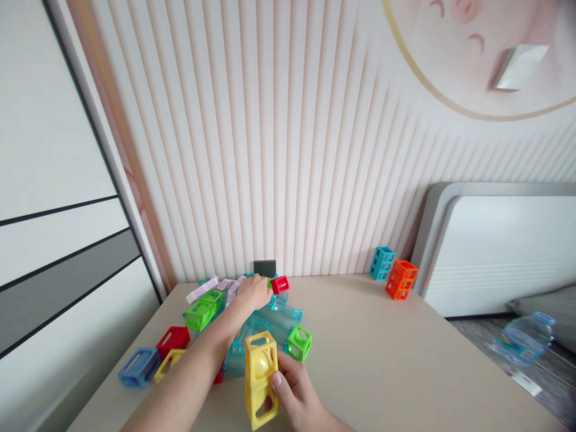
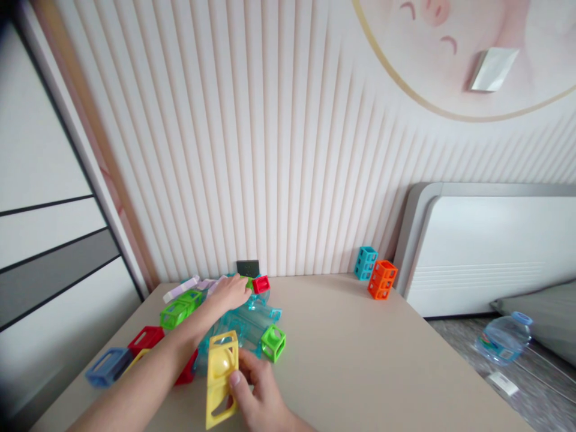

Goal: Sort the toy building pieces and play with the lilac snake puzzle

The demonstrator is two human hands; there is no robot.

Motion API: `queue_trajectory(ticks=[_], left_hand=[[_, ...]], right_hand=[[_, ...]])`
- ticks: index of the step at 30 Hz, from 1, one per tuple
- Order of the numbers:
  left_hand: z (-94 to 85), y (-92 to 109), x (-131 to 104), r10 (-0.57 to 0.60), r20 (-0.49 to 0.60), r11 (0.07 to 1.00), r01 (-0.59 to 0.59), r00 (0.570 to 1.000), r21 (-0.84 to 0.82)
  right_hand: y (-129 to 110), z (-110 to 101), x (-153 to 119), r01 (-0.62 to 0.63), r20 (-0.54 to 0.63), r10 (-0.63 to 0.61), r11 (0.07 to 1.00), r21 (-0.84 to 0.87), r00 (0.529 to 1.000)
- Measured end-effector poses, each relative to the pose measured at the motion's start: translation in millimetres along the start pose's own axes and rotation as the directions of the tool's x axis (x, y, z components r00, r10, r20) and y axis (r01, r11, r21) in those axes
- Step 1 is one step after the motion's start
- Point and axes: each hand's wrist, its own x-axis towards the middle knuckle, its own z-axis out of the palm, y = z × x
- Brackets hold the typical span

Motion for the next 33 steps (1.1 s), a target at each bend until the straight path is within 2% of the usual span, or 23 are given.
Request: queue_trajectory(ticks=[8, 13, 19, 26, 29, 33], left_hand=[[7.3, -17, 5, -0.057, -0.102, 0.982, 0.038, 0.993, -0.186], [12.0, -26, 6, -0.13, -0.209, 0.932, 0.047, 0.969, -0.36], [15.0, -36, 3, -0.249, -0.312, 0.79, 0.006, 0.917, -0.613], [28.3, -40, -2, -0.385, -0.348, 0.576, -0.073, 0.855, -0.814], [36.1, -41, -3, -0.438, -0.383, 0.559, -0.087, 0.814, -0.825], [43.3, -41, -4, -0.474, -0.431, 0.587, -0.089, 0.768, -0.804]], right_hand=[[7, 0, -1, -0.022, 0.032, 0.025, 0.997, -0.072, 0.999], [10, -1, -1, -0.038, 0.02, 0.041, 0.991, -0.132, 0.999], [8, -2, 0, -0.057, 0.028, 0.06, 0.993, -0.108, 0.998], [7, -2, 0, -0.046, 0.048, 0.052, 0.993, -0.104, 0.997], [10, -2, -1, -0.065, 0.037, 0.071, 0.988, -0.137, 0.997], [14, -2, -3, -0.087, 0.003, 0.089, 0.977, -0.193, 0.996]])
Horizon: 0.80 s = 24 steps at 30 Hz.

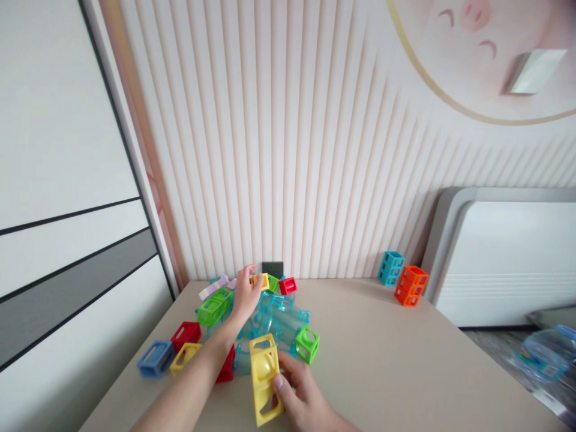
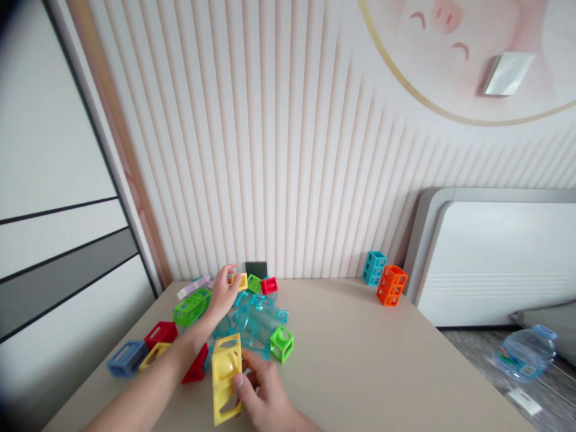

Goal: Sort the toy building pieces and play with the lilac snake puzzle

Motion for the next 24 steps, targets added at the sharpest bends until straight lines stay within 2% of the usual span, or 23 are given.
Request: queue_trajectory(ticks=[11, 24], left_hand=[[5.6, -2, 0, -0.022, 0.047, 0.998, 0.025, 0.999, -0.059], [-1.7, 6, -5, -0.089, 0.114, 0.976, 0.11, 0.989, -0.189]], right_hand=[[-3, -1, -3, 0.007, 0.013, -0.007, 0.998, -0.063, 1.0], [-9, 1, -7, 0.007, -0.016, -0.008, 0.995, -0.099, 1.0]])
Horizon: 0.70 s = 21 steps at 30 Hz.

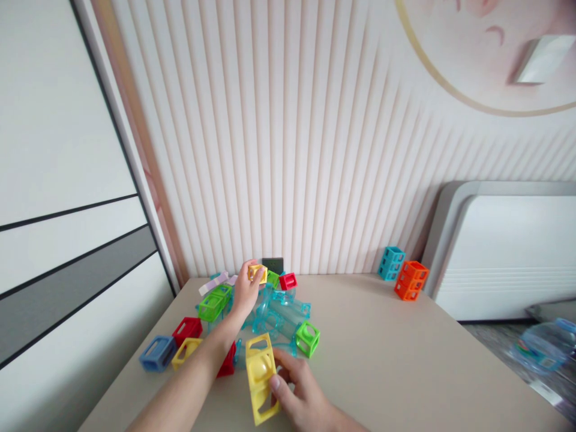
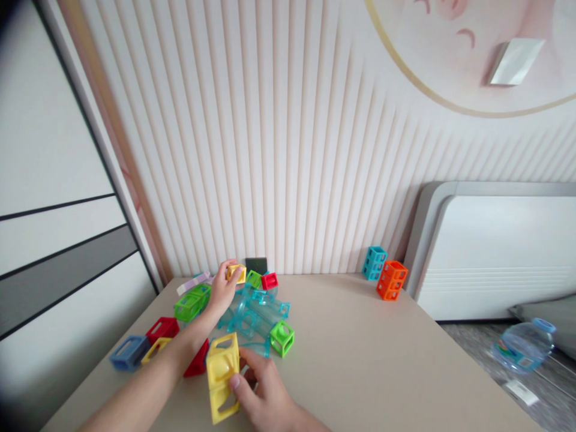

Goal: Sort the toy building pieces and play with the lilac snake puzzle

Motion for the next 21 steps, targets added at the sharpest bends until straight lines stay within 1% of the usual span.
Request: queue_trajectory(ticks=[3, 8, 11, 14, 17, 21], left_hand=[[1.2, 1, -1, -0.008, -0.011, 1.0, 0.008, 1.0, -0.007], [-1.0, 6, -1, 0.052, -0.041, 0.999, -0.052, 0.998, -0.013], [-5.7, 12, -6, 0.081, -0.035, 0.996, -0.082, 0.996, -0.03], [-14.3, 18, -18, 0.111, -0.018, 0.993, -0.111, 0.994, -0.043], [-26.6, 19, -37, 0.136, 0.024, 0.99, -0.135, 0.99, -0.05], [-44.9, 15, -69, 0.244, 0.023, 0.97, -0.244, 0.97, -0.018]], right_hand=[[-3, -1, 0, 0.006, 0.008, -0.006, 1.0, 0.004, 1.0], [-1, -1, -1, 0.006, -0.003, -0.006, 1.0, 0.009, 1.0], [5, -1, -1, 0.007, -0.021, -0.007, 1.0, 0.016, 1.0], [9, -4, -1, 0.019, -0.051, -0.016, 0.998, 0.054, 0.999], [7, -8, 2, 0.029, -0.104, -0.017, 0.993, 0.116, 0.994], [0, -13, 7, 0.041, -0.224, 0.0, 0.983, 0.176, 0.975]])
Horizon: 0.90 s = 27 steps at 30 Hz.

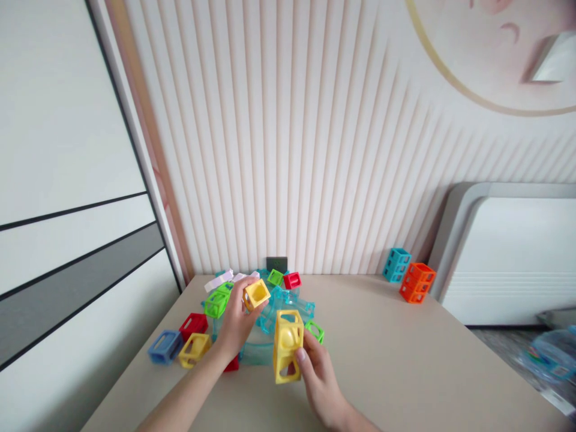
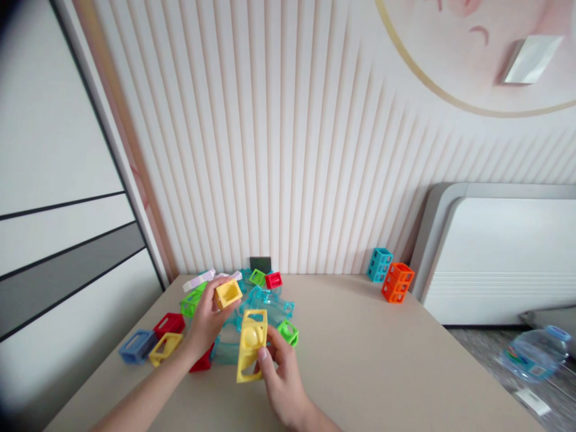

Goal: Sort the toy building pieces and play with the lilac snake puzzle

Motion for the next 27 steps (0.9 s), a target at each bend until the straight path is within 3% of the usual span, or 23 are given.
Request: queue_trajectory(ticks=[4, 8, 14, 21, 27], left_hand=[[-12.8, 7, -33, 0.026, 0.022, 1.0, -0.026, 0.999, 0.007], [-17.1, 9, -52, 0.029, 0.058, 1.0, -0.029, 0.998, 0.006], [-14.1, 4, -59, 0.025, -0.028, 0.989, -0.021, 0.999, 0.149], [-10.1, 16, -66, 0.258, -0.03, 0.939, -0.243, 0.966, 0.243], [-9.8, 16, -72, 0.273, -0.022, 0.946, -0.265, 0.962, 0.186]], right_hand=[[-4, 0, 4, -0.025, -0.121, 0.028, 0.999, 0.03, 0.992], [-3, 0, 5, -0.083, -0.158, 0.092, 0.995, 0.061, 0.983], [3, 2, 4, -0.132, -0.093, 0.135, 0.99, 0.04, 0.986], [5, 6, 3, -0.199, -0.034, 0.2, 0.979, 0.031, 0.979], [-3, 12, 3, -0.224, -0.047, 0.228, 0.972, 0.073, 0.973]])
